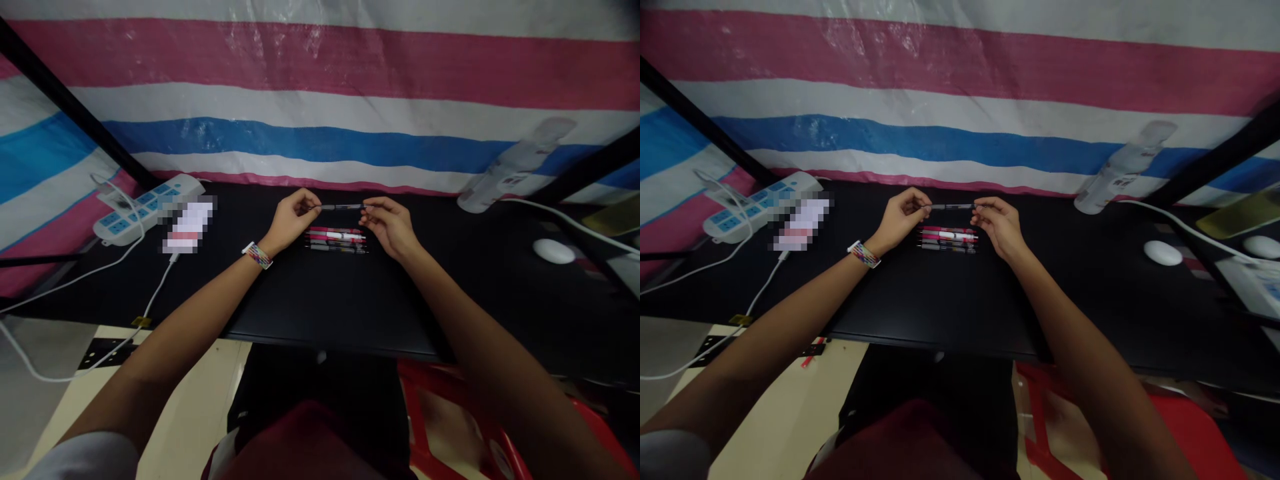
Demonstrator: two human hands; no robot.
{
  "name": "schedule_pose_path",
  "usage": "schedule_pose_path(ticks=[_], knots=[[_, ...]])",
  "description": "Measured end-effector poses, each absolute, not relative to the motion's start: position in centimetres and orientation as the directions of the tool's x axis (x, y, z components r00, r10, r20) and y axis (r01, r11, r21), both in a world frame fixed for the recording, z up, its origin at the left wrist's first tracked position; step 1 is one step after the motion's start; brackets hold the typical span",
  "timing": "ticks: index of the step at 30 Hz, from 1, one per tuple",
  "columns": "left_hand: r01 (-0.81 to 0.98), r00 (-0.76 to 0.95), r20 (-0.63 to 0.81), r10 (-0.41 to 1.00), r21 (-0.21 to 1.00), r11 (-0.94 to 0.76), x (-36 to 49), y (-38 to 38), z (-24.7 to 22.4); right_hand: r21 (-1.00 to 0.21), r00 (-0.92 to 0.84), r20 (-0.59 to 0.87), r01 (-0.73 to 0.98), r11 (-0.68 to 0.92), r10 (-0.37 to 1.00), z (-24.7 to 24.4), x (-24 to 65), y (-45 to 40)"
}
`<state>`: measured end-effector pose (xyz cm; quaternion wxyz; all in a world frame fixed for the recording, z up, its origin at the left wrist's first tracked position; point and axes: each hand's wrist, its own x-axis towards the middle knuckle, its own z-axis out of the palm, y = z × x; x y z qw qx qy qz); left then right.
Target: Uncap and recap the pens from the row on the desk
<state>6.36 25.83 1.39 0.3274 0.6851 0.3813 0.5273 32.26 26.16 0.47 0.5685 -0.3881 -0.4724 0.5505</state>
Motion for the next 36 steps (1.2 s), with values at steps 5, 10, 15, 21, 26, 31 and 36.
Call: schedule_pose_path(ticks=[5, 10, 15, 21, 26, 31, 36], knots=[[0.175, 0.155, 0.469, 0.87, 0.853, -0.491, 6.35, 25.81, 1.33, -0.963, -0.048, 0.104, -0.255, 0.088, 0.993, 0.54, 32.18, 26.06], [0.172, 0.151, 0.458, 0.876, 0.861, -0.48, 6.35, 25.83, 1.39, -0.963, -0.044, 0.096, -0.255, 0.081, 0.994, 0.54, 32.16, 26.04], [0.154, 0.158, 0.47, 0.869, 0.857, -0.491, 6.28, 25.88, 1.3, -0.959, -0.05, 0.095, -0.274, 0.077, 0.994, 0.49, 32.17, 26.06], [0.155, 0.148, 0.474, 0.868, 0.856, -0.494, 6.39, 25.97, 1.21, -0.952, -0.066, 0.109, -0.294, 0.085, 0.992, 0.34, 32.22, 26.23], [0.162, 0.153, 0.49, 0.858, 0.844, -0.511, 6.35, 26.07, 1.13, -0.956, -0.067, 0.109, -0.282, 0.085, 0.992, 0.22, 32.24, 26.31], [0.167, 0.153, 0.491, 0.858, 0.843, -0.512, 6.27, 26.14, 1.01, -0.952, -0.073, 0.121, -0.291, 0.095, 0.99, 0.16, 32.27, 26.32], [0.165, 0.158, 0.494, 0.855, 0.841, -0.516, 6.21, 26.22, 0.89, -0.954, -0.082, 0.12, -0.285, 0.092, 0.989, 0.15, 32.34, 26.36]])
